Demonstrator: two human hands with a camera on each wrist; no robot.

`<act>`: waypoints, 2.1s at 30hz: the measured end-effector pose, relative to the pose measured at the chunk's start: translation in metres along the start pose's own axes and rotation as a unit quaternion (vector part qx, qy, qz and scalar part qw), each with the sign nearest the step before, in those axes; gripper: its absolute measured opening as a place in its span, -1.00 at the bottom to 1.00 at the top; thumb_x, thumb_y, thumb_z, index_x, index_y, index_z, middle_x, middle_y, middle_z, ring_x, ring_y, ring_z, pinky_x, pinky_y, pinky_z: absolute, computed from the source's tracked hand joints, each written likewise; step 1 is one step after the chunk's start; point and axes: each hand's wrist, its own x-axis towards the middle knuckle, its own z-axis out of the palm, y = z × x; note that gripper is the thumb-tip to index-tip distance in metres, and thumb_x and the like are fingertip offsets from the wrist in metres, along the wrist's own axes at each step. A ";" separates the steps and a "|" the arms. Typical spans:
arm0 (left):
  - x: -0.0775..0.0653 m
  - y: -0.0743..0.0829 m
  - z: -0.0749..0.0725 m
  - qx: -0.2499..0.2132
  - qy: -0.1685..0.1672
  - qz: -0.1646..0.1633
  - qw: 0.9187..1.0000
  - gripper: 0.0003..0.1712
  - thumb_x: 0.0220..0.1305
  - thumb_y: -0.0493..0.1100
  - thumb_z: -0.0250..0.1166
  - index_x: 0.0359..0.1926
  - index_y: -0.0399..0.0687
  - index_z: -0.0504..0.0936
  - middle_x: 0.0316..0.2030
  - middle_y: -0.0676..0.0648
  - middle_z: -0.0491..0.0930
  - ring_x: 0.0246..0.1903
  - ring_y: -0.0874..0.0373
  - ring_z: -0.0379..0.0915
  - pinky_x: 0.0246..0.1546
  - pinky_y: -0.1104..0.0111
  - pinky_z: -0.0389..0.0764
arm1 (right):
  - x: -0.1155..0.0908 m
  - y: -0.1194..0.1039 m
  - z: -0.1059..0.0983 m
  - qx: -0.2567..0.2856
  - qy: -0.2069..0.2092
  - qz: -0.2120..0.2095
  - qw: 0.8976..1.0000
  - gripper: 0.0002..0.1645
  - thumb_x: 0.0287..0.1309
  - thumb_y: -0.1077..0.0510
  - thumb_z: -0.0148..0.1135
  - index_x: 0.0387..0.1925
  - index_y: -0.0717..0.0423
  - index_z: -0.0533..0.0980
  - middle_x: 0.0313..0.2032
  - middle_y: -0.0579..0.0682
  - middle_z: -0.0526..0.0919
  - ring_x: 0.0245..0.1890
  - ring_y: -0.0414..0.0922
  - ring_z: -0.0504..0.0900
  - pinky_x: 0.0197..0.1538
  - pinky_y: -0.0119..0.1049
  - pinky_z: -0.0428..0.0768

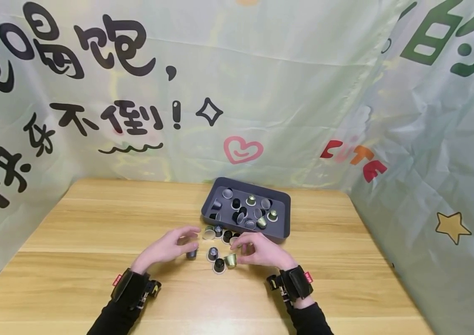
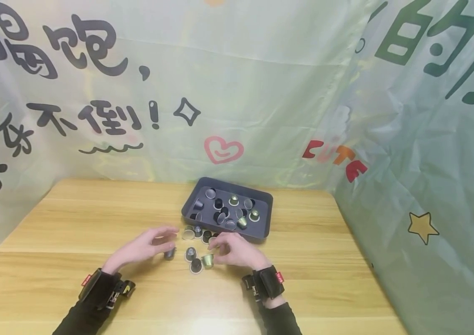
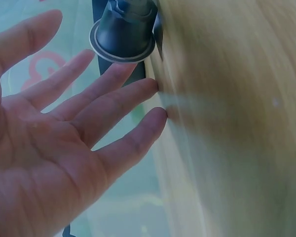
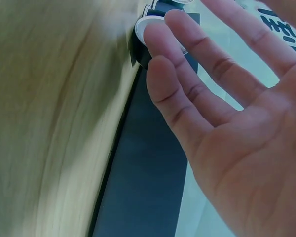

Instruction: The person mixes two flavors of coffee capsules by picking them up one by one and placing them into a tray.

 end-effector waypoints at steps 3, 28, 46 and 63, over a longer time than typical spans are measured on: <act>0.000 0.001 0.000 0.001 -0.006 -0.002 1.000 -0.37 0.44 -0.04 0.19 0.35 -0.37 0.36 0.28 -0.44 0.46 0.28 -0.37 0.39 0.37 -0.23 0.36 | 0.001 0.000 0.001 -0.005 -0.003 -0.003 1.000 -0.68 0.09 0.22 0.46 -0.08 0.17 0.67 -0.11 0.09 0.73 -0.25 0.04 0.67 -0.17 -0.33 0.72; -0.001 -0.001 0.003 0.003 -0.020 -0.007 1.000 -0.40 0.47 -0.08 0.18 0.38 -0.30 0.35 0.24 -0.43 0.51 0.25 -0.32 0.46 0.30 -0.22 0.46 | 0.003 -0.003 0.004 -0.015 -0.021 0.010 1.000 -0.70 0.08 0.23 0.44 -0.10 0.12 0.68 -0.22 -0.04 0.73 -0.33 -0.27 0.62 -0.22 -0.46 0.66; -0.002 0.000 0.008 0.013 -0.013 -0.001 1.000 -0.39 0.45 -0.06 0.20 0.36 -0.34 0.37 0.24 -0.43 0.50 0.23 -0.31 0.49 0.28 -0.19 0.49 | 0.004 -0.009 0.006 -0.009 -0.026 0.020 0.999 -0.69 0.07 0.28 0.43 -0.10 0.14 0.68 -0.25 0.00 0.74 -0.35 -0.29 0.63 -0.20 -0.46 0.67; -0.002 0.000 0.009 0.021 -0.011 0.003 1.000 -0.40 0.45 -0.05 0.19 0.35 -0.32 0.38 0.23 -0.43 0.52 0.22 -0.31 0.50 0.27 -0.19 0.50 | 0.004 -0.012 0.005 -0.008 -0.028 0.025 0.999 -0.71 0.14 0.24 0.40 -0.06 0.15 0.67 -0.20 0.02 0.76 -0.37 -0.31 0.64 -0.21 -0.49 0.65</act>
